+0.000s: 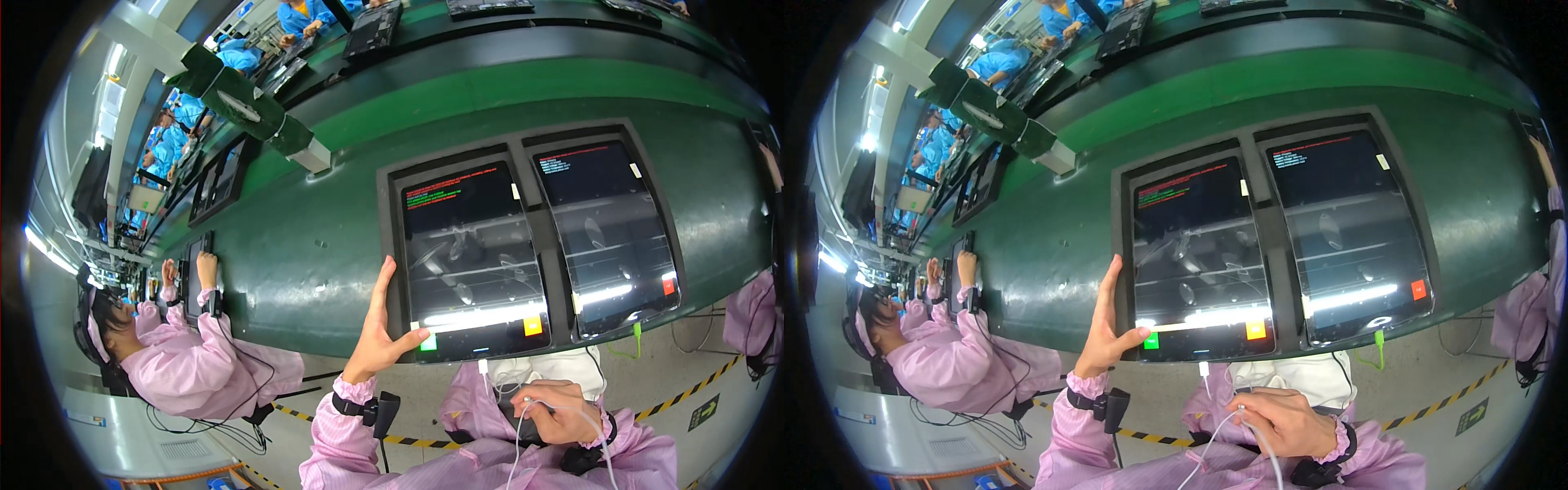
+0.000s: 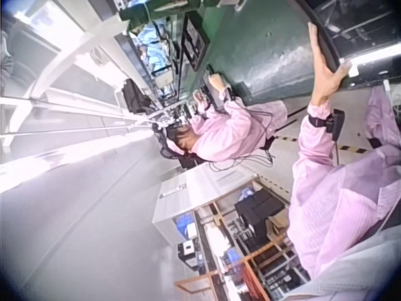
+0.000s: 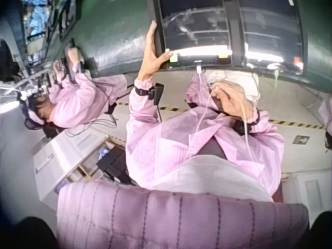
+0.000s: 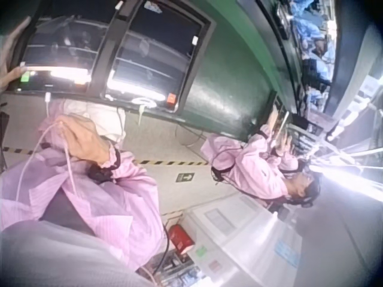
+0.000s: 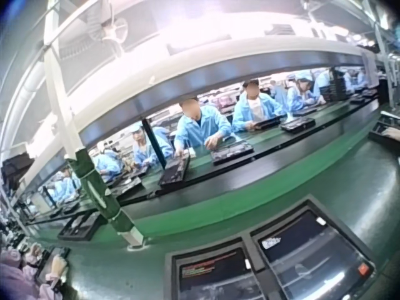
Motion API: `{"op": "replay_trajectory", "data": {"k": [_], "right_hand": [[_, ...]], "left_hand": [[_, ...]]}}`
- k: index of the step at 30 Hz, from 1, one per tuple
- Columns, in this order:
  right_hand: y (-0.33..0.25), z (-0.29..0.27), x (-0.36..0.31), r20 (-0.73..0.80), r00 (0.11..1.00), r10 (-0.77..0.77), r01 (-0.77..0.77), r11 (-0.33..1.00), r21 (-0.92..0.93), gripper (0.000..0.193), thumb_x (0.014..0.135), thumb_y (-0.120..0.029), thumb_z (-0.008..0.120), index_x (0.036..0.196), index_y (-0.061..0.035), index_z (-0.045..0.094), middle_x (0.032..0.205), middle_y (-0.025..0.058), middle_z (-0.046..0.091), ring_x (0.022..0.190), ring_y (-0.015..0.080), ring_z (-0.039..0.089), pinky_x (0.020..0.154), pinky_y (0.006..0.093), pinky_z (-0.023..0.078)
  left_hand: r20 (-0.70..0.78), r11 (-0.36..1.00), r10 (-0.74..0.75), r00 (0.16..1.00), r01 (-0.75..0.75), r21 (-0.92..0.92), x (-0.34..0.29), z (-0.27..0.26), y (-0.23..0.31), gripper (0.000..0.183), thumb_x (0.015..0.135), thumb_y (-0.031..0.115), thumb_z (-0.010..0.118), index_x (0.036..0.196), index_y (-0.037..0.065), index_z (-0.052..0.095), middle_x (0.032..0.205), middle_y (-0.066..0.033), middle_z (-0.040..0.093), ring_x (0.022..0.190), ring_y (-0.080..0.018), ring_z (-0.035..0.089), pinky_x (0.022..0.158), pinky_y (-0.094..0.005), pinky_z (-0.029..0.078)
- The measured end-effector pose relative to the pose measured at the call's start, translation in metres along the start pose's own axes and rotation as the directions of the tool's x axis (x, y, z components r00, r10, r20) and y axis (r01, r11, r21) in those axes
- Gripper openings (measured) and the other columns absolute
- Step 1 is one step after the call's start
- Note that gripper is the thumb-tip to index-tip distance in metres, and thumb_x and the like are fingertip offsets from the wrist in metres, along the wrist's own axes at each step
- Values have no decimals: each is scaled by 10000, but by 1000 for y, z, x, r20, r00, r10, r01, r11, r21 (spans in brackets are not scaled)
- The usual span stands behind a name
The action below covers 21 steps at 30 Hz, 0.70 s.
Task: Connecting data cables to tablets and interacting with the touchscreens to perform diagnostic tests on a production line.
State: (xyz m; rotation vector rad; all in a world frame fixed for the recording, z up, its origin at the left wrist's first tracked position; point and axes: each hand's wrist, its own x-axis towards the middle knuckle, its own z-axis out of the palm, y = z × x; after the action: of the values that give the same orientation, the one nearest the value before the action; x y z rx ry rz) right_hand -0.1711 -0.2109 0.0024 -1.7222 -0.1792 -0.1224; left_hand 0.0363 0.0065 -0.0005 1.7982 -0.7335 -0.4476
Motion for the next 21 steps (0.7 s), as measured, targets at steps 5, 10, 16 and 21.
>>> {"op": "replay_trajectory", "data": {"k": [5, 10, 16, 21], "right_hand": [[7, -1, -8, -35, 999, 36, -34, 998, 55, 209, 791, 34, 565, 996, 14, 598, 722, 110, 632, 621, 224, 625, 560, 304, 488], [-4, -5, 2, -58, 998, 16, -19, 999, -51, 253, 786, 22, 580, 1037, 8, 609, 761, 124, 635, 644, 196, 639, 596, 284, 501], [19, 2, -7, -305, 925, 227, -199, 972, 121, 156, 802, 26, 576, 949, 15, 626, 827, 103, 669, 670, 151, 643, 618, 251, 506], [28, 4, -9, -280, 929, 243, -221, 969, 107, 122, 813, 23, 577, 926, 18, 623, 818, 98, 677, 681, 143, 648, 603, 237, 497]], "left_hand": [[-3, 1000, -13, 1000, 12, -6, 2, 3, 5, 994, 667, 221, 744, 1433, -6, 152, 1502, -165, 116, 1398, -264, 108, 1120, -356, 102], [-32, 989, 44, 999, -48, -141, 5, 0, -1, 934, 728, 263, 735, 1420, -20, 174, 1487, -172, 171, 1384, -275, 159, 1119, -363, 115], [-217, 994, 21, 976, -44, -101, 41, 6, -4, 719, 786, 182, 677, 1361, -41, 307, 1433, -160, 308, 1355, -252, 240, 1109, -346, 156], [-238, 997, 21, 971, -37, -63, 44, 7, -7, 672, 781, 106, 669, 1349, -33, 337, 1413, -154, 343, 1343, -241, 265, 1105, -332, 169]]}}
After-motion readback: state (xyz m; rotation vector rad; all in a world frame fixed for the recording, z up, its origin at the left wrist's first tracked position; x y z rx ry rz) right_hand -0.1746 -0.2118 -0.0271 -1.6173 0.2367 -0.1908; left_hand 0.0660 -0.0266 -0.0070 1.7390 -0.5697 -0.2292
